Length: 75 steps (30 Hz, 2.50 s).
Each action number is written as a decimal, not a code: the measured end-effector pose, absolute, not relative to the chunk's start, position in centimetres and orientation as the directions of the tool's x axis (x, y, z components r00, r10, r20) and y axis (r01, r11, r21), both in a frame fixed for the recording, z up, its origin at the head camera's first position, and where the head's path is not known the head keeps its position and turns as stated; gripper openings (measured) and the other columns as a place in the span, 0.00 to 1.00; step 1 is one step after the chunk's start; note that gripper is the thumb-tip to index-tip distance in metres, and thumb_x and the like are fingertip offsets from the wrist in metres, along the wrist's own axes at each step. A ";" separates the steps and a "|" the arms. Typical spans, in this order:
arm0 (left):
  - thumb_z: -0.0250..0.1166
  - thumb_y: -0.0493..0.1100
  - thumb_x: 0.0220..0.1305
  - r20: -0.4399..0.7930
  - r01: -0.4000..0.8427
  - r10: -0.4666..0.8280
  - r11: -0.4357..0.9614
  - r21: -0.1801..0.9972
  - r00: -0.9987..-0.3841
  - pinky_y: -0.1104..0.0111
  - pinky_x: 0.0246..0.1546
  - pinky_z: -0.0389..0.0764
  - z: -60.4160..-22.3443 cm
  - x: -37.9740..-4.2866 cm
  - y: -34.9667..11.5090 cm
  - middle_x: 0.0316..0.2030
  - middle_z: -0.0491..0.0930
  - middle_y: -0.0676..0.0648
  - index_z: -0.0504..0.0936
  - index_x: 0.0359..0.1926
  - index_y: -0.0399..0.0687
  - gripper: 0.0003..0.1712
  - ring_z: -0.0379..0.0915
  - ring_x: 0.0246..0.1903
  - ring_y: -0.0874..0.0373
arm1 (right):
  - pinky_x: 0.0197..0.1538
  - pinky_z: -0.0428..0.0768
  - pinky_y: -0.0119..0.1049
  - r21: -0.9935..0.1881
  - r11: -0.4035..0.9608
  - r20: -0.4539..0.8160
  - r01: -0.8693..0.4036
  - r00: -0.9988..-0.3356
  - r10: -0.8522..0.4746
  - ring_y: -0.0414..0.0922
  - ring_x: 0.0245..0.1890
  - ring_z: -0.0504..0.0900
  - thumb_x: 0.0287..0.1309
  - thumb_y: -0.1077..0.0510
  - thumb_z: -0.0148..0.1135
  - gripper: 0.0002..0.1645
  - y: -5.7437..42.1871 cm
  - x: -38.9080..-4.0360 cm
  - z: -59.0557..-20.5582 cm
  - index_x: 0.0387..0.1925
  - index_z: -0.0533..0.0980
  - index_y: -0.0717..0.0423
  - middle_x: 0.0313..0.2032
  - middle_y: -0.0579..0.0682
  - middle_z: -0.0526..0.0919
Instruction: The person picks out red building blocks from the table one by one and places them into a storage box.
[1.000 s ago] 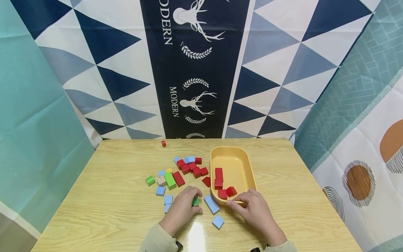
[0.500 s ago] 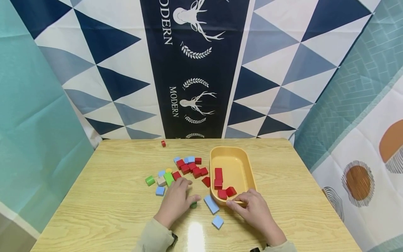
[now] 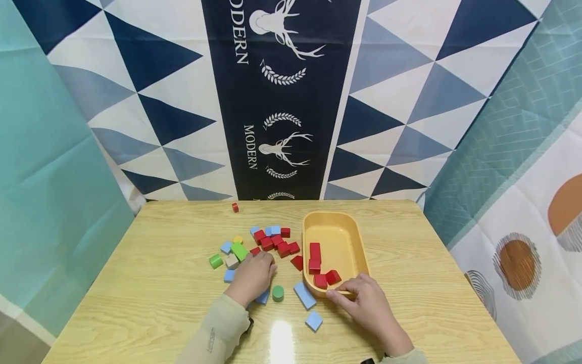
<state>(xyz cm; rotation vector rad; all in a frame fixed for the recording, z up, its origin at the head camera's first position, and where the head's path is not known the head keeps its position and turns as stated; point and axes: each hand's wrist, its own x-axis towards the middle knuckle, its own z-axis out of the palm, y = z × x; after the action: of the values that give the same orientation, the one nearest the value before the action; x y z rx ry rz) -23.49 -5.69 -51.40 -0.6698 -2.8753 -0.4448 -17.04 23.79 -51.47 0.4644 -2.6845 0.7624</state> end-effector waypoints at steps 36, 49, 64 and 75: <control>0.63 0.51 0.69 0.174 0.352 0.311 0.882 0.313 -0.934 0.52 0.62 0.69 -49.5 -27.4 -5.4 0.64 0.69 0.38 0.73 0.64 0.37 0.30 0.63 0.61 0.43 | 0.31 0.67 0.36 -0.465 0.808 0.341 -0.361 -0.916 -0.214 0.37 0.27 0.65 0.52 0.30 0.67 0.18 24.0 -17.0 -51.6 0.23 0.84 0.37 0.20 0.28 0.73; 0.73 0.44 0.58 0.158 0.383 0.373 0.923 0.034 -0.914 0.59 0.42 0.83 -49.2 -26.1 -5.5 0.42 0.82 0.39 0.84 0.45 0.36 0.18 0.76 0.40 0.47 | 0.32 0.68 0.37 -0.479 0.812 0.321 -0.334 -0.927 -0.192 0.37 0.28 0.66 0.51 0.28 0.65 0.21 23.8 -16.8 -51.4 0.24 0.84 0.37 0.21 0.30 0.74; 0.68 0.42 0.64 0.174 0.446 0.431 0.683 0.579 -0.886 0.63 0.44 0.81 -44.7 -24.6 -2.4 0.37 0.82 0.55 0.86 0.43 0.48 0.07 0.74 0.37 0.61 | 0.31 0.69 0.36 -0.473 0.807 0.345 -0.354 -0.917 -0.200 0.36 0.27 0.66 0.52 0.30 0.67 0.18 24.0 -16.8 -51.5 0.24 0.85 0.36 0.21 0.29 0.74; 0.70 0.46 0.63 0.205 0.480 0.462 0.623 0.618 -0.863 0.63 0.55 0.77 -44.5 -24.6 3.9 0.59 0.74 0.52 0.72 0.65 0.54 0.30 0.69 0.53 0.61 | 0.31 0.72 0.35 -0.444 0.779 0.425 -0.444 -0.869 -0.253 0.33 0.27 0.67 0.52 0.34 0.70 0.15 23.7 -16.9 -52.2 0.22 0.84 0.36 0.22 0.23 0.76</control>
<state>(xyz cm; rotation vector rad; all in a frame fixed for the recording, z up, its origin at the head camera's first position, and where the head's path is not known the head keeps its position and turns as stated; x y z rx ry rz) -24.57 3.86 -44.55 -0.8150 -2.8064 -1.0807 -16.87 23.71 -52.16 0.5331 -2.6283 0.7783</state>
